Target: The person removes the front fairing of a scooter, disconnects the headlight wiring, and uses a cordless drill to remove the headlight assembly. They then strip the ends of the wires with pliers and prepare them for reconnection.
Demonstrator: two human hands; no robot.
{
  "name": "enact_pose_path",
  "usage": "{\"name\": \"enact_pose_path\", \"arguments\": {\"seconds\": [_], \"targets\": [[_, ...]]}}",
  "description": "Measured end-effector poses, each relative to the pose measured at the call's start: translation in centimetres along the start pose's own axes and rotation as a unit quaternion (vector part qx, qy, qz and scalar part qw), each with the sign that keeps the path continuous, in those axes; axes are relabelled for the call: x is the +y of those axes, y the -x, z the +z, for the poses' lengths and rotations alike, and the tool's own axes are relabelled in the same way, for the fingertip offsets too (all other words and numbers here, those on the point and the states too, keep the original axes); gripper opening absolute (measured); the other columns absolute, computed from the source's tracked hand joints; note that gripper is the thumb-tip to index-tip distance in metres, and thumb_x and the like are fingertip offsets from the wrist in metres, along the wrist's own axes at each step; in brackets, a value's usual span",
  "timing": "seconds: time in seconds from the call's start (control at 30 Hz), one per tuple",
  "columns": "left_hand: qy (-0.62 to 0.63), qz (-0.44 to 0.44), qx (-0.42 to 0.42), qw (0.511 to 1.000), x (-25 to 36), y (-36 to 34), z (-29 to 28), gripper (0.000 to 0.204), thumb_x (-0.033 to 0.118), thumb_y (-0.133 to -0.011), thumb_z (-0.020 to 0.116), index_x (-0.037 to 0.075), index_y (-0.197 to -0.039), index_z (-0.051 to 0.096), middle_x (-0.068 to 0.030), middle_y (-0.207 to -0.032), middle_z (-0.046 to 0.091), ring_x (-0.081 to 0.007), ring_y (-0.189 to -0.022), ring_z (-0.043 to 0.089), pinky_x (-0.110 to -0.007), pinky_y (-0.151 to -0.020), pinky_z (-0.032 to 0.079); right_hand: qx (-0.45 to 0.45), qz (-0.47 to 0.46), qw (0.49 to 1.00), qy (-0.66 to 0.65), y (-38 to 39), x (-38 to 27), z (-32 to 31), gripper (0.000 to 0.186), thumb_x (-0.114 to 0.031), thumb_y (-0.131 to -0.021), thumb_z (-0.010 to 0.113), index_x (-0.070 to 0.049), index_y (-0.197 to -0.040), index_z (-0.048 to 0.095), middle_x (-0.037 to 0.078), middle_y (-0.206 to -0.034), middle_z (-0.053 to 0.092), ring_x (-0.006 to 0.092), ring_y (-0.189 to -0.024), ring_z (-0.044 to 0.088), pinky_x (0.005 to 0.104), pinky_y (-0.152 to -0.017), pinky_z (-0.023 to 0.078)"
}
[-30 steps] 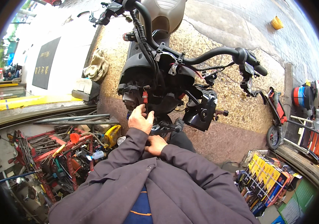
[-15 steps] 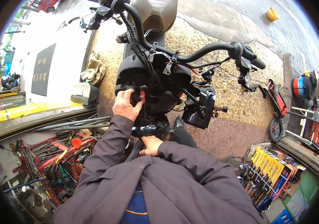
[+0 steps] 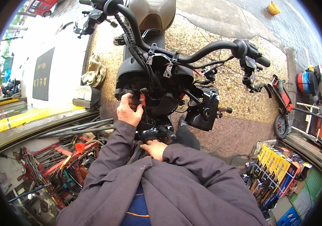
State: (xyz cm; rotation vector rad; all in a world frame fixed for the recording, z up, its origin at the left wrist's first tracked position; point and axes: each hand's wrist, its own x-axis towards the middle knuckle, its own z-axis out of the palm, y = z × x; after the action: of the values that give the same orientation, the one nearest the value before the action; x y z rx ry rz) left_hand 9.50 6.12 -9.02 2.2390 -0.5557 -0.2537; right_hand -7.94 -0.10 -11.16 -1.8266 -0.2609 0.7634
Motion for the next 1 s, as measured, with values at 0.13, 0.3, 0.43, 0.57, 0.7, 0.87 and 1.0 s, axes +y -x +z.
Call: {"name": "enact_pose_path", "arguments": {"seconds": [0.13,0.3,0.43,0.57,0.7,0.87,1.0], "targets": [[0.009,0.026,0.003,1.000,-0.1,-0.2,-0.2,0.048,0.004,-0.071,0.073,0.005,-0.115,0.052,-0.0094,-0.076,0.064,-0.0223,-0.062,0.065,-0.035,-0.061,0.053,0.009,-0.012,1.000,0.017,0.0,0.1,0.9,0.071,-0.044,-0.088,0.059,-0.004,-0.144,0.040,0.028,-0.142,0.038,0.0477,-0.126,0.041,0.0521,-0.101,0.042],[0.037,0.009,-0.013,0.999,-0.2,-0.3,-0.4,0.047,0.004,-0.072,0.073,0.004,-0.114,0.052,-0.0089,-0.075,0.064,-0.0218,-0.061,0.065,-0.034,-0.060,0.053,0.037,-0.052,0.998,-0.004,0.2,-0.8,0.0,0.065,-0.038,-0.089,0.059,-0.003,-0.141,0.044,0.027,-0.136,0.045,0.0428,-0.124,0.046,0.0490,-0.100,0.044],[0.021,0.032,-0.007,0.999,-0.4,-0.3,-0.4,0.047,0.003,-0.071,0.073,0.004,-0.113,0.052,-0.0090,-0.076,0.064,-0.0198,-0.061,0.065,-0.033,-0.059,0.053,0.168,-0.060,0.969,-0.168,0.9,-1.7,-3.9,0.038,-0.018,-0.087,0.061,0.002,-0.119,0.060,0.022,-0.097,0.068,0.0341,-0.093,0.067,0.0420,-0.085,0.052],[-0.002,0.069,0.010,0.998,-0.5,-0.2,-0.4,0.046,-0.001,-0.072,0.073,0.002,-0.112,0.051,-0.0088,-0.075,0.064,-0.0160,-0.060,0.064,-0.029,-0.057,0.053,0.441,0.064,0.867,-0.223,-1.4,-1.8,-8.8,0.029,-0.009,-0.086,0.060,0.003,-0.112,0.061,0.021,-0.094,0.070,0.0329,-0.086,0.069,0.0390,-0.077,0.054],[0.011,0.057,0.005,0.998,-0.6,-0.3,-0.3,0.045,0.000,-0.072,0.073,0.002,-0.112,0.052,-0.0089,-0.077,0.063,-0.0163,-0.059,0.063,-0.030,-0.056,0.052,0.455,0.139,0.847,-0.236,-4.3,-1.3,-10.8,0.032,-0.014,-0.084,0.063,0.005,-0.110,0.063,0.021,-0.090,0.070,0.0349,-0.086,0.069,0.0402,-0.078,0.053],[-0.004,0.089,0.017,0.996,-0.7,-0.5,-0.5,0.047,0.002,-0.070,0.073,0.002,-0.112,0.052,-0.0100,-0.081,0.062,-0.0195,-0.065,0.063,-0.032,-0.061,0.052,0.444,0.145,0.868,-0.168,-5.9,0.3,-11.4,0.029,-0.014,-0.082,0.063,0.006,-0.102,0.068,0.019,-0.087,0.070,0.0253,-0.080,0.066,0.0360,-0.073,0.051],[-0.006,0.068,-0.011,0.998,-0.9,-0.4,-0.8,0.050,0.007,-0.070,0.074,0.003,-0.114,0.052,-0.0138,-0.092,0.062,-0.0278,-0.075,0.064,-0.037,-0.069,0.053,0.436,0.151,0.855,-0.236,-6.4,0.7,-11.2,0.031,-0.015,-0.076,0.063,0.005,-0.099,0.068,0.023,-0.091,0.069,0.0352,-0.089,0.067,0.0405,-0.080,0.052]]}}
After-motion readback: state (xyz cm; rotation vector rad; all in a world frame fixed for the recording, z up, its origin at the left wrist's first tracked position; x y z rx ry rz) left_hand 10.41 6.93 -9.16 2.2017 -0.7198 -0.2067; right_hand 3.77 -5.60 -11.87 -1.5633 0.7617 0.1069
